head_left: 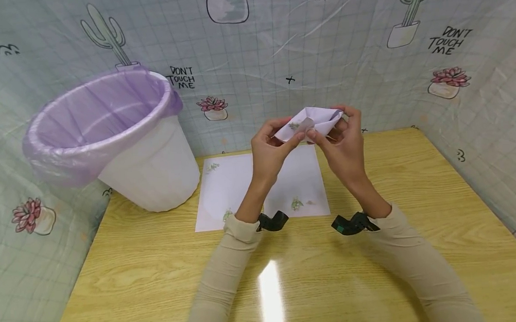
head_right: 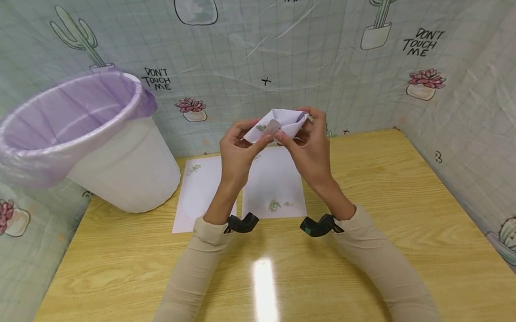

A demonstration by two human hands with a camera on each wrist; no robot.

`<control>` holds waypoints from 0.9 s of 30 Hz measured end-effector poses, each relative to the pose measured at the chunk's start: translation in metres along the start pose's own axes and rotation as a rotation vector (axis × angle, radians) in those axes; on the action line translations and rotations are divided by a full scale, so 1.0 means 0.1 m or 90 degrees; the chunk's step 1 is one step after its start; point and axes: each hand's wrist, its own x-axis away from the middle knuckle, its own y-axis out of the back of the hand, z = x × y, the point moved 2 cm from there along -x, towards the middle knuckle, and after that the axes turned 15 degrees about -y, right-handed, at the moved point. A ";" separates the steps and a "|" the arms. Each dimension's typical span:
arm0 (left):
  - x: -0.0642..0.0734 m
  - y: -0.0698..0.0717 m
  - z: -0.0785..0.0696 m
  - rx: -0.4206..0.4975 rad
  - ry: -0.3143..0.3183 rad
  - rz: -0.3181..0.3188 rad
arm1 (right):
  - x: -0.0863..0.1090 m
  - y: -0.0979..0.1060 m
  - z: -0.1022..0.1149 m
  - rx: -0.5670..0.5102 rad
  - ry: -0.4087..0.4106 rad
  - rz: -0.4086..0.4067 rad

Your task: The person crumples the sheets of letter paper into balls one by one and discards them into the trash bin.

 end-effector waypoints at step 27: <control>-0.07 0.07 -0.15 -0.060 -0.059 0.124 | -0.08 0.11 -0.04 0.175 -0.091 0.184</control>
